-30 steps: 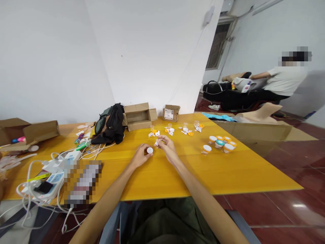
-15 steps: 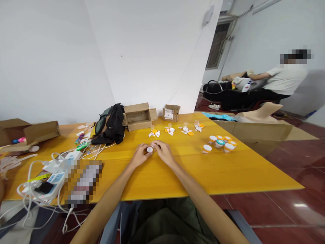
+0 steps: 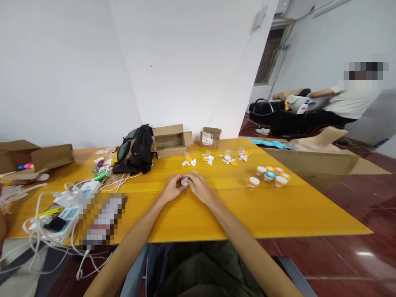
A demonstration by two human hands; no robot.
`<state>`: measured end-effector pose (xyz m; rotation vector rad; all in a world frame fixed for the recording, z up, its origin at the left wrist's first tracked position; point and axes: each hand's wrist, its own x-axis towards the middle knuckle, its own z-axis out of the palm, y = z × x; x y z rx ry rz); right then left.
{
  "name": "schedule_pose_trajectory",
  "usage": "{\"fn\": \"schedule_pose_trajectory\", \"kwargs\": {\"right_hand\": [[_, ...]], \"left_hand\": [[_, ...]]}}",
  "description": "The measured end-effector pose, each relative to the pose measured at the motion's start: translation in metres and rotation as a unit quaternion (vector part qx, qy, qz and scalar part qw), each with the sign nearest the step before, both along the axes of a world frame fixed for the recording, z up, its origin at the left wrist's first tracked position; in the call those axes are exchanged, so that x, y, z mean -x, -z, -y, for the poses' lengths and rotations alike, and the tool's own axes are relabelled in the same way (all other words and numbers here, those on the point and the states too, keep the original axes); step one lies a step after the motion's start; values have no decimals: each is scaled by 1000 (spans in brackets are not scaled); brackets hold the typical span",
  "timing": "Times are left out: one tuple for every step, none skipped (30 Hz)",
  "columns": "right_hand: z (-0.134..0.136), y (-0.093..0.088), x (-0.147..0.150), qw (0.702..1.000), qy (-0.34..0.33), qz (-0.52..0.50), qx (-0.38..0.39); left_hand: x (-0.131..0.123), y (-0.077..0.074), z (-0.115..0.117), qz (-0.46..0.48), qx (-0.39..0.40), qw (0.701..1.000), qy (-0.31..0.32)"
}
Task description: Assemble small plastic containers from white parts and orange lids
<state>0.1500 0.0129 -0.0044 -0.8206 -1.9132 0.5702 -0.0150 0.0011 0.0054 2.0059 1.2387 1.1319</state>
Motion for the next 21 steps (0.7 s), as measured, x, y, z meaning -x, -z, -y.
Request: {"fn": "schedule_pose_trajectory", "kwargs": {"right_hand": [[1,-1,0,1000,-7,5,-7],[2,-1,0,1000,-11,7,-14],[3,-2,0,1000,-13,8,-19],[3,-2,0,1000,-14,10,-23],[4,-2,0,999,-14,11,-26],[4,-3,0,999,-15,15,-27],[5,-3,0,999,-16,19,-28],[5,-3,0,999,-15,24,-27],[6,-4,0,999,-13,29,-26],[6,-4,0,999,-9,32,-24],[6,-5,0,999,-4,33,-21],[6,-5,0,999,1,34,-17],[6,-6,0,999,5,34,-14],[6,-6,-1,999,6,35,-13],[6,-5,-1,999,6,35,-14],[5,-5,-1,999,4,35,-17],[5,-4,-1,999,0,36,-23],[4,-4,-1,999,-4,37,-29],[4,-3,-1,999,-8,37,-35],[4,-3,-1,998,-11,36,-42],[3,-3,-1,998,-14,35,-47]], "left_hand": [[0,0,0,-1,4,1000,0],[0,0,0,-2,7,1000,-1],[0,-1,0,-5,9,1000,-1],[0,-1,0,-6,10,1000,-1],[0,-1,0,-5,11,1000,0],[0,-2,1,-3,12,1000,0],[0,-2,1,0,13,1000,0],[0,-2,1,4,14,1000,1],[0,-2,1,8,15,1000,1],[-1,-3,1,11,15,1000,2],[-1,-3,1,14,15,1000,5],[-1,-3,1,15,13,1000,8],[-1,-4,1,14,13,1000,11],[-1,-4,1,9,13,1000,12],[-1,-5,2,1,14,1000,11],[-1,-5,2,-9,16,1000,7],[-1,-6,2,-20,18,1000,1],[-1,-6,2,-29,19,999,-4],[-1,-6,2,-36,20,999,-8],[-1,-5,2,-41,20,999,-11],[-1,-5,1,-44,20,999,-13]]}}
